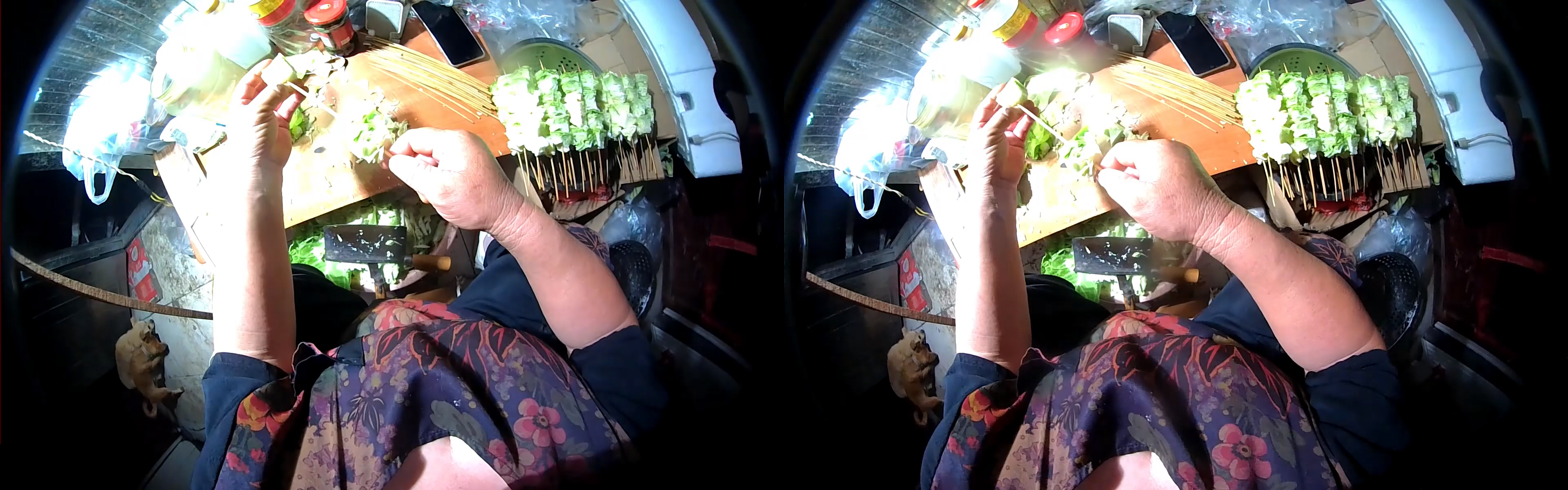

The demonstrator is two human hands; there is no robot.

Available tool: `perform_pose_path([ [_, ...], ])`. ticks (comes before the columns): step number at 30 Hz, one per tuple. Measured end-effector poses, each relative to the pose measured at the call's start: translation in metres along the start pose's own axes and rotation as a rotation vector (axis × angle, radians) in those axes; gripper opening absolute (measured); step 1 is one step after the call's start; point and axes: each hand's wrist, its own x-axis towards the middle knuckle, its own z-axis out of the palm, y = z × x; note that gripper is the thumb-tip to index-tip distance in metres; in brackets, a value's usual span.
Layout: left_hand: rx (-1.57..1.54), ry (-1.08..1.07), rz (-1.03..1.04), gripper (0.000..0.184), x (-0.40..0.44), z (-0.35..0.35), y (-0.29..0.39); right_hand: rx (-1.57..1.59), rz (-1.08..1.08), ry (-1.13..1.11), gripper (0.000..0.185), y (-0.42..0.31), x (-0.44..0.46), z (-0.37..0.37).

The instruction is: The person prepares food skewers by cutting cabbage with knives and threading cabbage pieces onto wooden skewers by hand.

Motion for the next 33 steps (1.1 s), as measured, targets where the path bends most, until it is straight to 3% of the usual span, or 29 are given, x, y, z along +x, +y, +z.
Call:
perform_pose_path([
  [6, 0.244, 0.091, 0.144, 0.039, -0.006, 0.011, -0.002, 0.096, -0.023, 0.014, 0.014, 0.008, 0.002, 0.004],
  [12, 0.164, 0.082, 0.065, 0.039, -0.011, 0.016, -0.004, 0.106, -0.032, 0.052, 0.017, 0.004, 0.000, 0.009],
  [20, -0.050, -0.113, -0.062, 0.026, -0.017, 0.014, 0.005, 0.043, -0.087, 0.070, 0.012, 0.009, -0.004, 0.009],
  [31, 0.121, -0.110, -0.127, 0.026, -0.029, 0.025, 0.005, 0.082, -0.082, 0.089, 0.013, 0.014, -0.010, 0.008],
  [33, 0.179, -0.112, -0.199, 0.024, -0.043, 0.041, 0.003, 0.067, -0.168, 0.135, 0.015, 0.017, -0.004, 0.008],
])
